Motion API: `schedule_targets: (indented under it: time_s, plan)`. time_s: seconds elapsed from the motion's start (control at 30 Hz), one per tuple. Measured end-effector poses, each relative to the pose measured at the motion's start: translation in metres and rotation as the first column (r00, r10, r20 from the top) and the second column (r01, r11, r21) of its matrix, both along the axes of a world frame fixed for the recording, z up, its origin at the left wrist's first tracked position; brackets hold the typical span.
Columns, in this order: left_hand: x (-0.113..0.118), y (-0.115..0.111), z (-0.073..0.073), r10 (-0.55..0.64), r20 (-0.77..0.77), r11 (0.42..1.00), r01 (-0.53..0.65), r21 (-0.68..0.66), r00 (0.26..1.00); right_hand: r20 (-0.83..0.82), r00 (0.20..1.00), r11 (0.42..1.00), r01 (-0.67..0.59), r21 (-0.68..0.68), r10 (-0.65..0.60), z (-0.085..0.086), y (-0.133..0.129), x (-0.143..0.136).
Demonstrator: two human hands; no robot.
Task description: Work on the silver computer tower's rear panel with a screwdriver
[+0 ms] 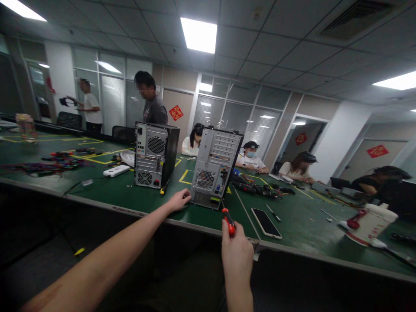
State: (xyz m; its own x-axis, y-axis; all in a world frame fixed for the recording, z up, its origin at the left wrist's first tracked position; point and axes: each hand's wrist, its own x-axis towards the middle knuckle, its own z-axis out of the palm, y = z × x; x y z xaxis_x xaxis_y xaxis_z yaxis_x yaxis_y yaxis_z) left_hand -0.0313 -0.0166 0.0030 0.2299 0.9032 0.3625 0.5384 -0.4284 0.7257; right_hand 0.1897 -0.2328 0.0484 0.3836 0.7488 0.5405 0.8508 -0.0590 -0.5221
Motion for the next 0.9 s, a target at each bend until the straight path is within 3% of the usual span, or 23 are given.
schedule_targets:
  time_s: [0.23,0.5,0.77,0.9]
  plan:
    - [-0.0009,-0.0021,0.0021,-0.005,-0.004,1.0,0.005,-0.001,1.0,0.153,0.988,0.998,-0.029,0.052,0.02,0.0029,-0.0056,0.001]
    - [-0.0021,-0.0004,-0.0003,-0.018,0.011,1.0,0.019,-0.014,1.0,0.019,0.999,1.0,0.027,-0.01,-0.027,0.0007,0.0003,-0.0019]
    - [-0.0003,-0.0012,0.0015,-0.002,-0.013,1.0,0.002,0.014,1.0,0.192,0.981,0.998,-0.027,0.062,0.015,-0.0027,-0.0028,0.0001]
    - [-0.0015,0.0011,-0.001,-0.015,-0.006,1.0,0.015,0.01,1.0,0.113,0.994,0.999,-0.003,0.044,-0.002,-0.0002,-0.0021,-0.0029]
